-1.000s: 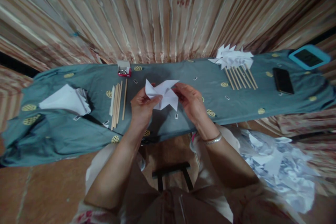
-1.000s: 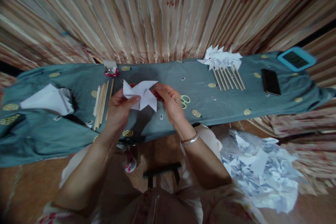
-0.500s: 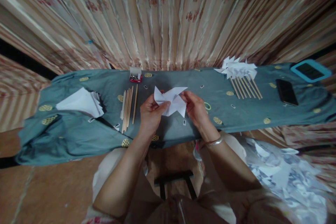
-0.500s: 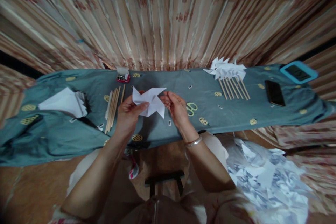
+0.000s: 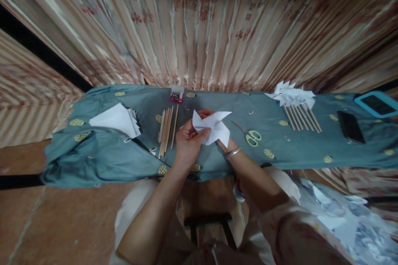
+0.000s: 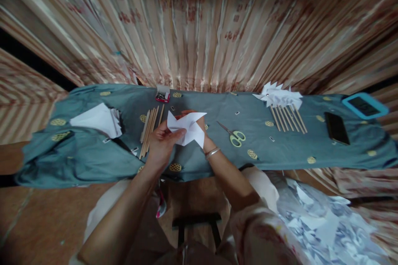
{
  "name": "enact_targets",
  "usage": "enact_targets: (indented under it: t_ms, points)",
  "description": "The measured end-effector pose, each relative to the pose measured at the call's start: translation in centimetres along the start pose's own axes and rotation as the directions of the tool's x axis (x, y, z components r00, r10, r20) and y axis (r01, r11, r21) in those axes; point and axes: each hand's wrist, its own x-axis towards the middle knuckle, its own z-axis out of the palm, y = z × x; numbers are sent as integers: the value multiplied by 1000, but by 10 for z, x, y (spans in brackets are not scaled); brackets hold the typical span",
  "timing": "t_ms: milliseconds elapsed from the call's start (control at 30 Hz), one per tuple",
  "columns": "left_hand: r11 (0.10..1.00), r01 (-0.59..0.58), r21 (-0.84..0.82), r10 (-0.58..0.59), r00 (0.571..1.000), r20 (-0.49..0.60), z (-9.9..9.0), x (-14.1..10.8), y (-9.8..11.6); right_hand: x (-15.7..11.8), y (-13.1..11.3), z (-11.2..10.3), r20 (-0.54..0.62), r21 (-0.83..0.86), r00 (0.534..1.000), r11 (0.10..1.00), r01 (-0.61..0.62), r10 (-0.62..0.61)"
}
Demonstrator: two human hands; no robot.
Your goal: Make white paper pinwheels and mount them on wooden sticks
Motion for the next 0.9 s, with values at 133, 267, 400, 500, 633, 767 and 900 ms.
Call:
enact_targets:
  t_ms: [133,267,400,500,633,767,900]
  points:
    - [1000,6,-11,-6,1000,-14,-5,-1,5,24,-8,20,19,-50,998,997,57,-56]
    - [999,51,-17,-52,998,-40,-6,-5,6,52,-20,26,26,-349,985,922,168,-170]
    - [997,70,-27,-71,995,-64,-7,-8,6,74,-36,33,235,-663,938,664,346,-254]
    - [995,72,-65,-76,994,-72,-7,-7,8,84,-46,47,474,-798,846,287,530,-244]
    - [990,98,-101,-105,992,-72,-6,-5,11,97,-51,69,605,-794,783,-49,605,-145]
    - [992,58,-112,-67,995,-77,-6,-4,10,108,-49,79,629,-777,773,-98,622,-82]
    - [995,35,-90,-41,997,-71,-7,-3,9,115,-46,80,644,-764,763,-100,638,-50]
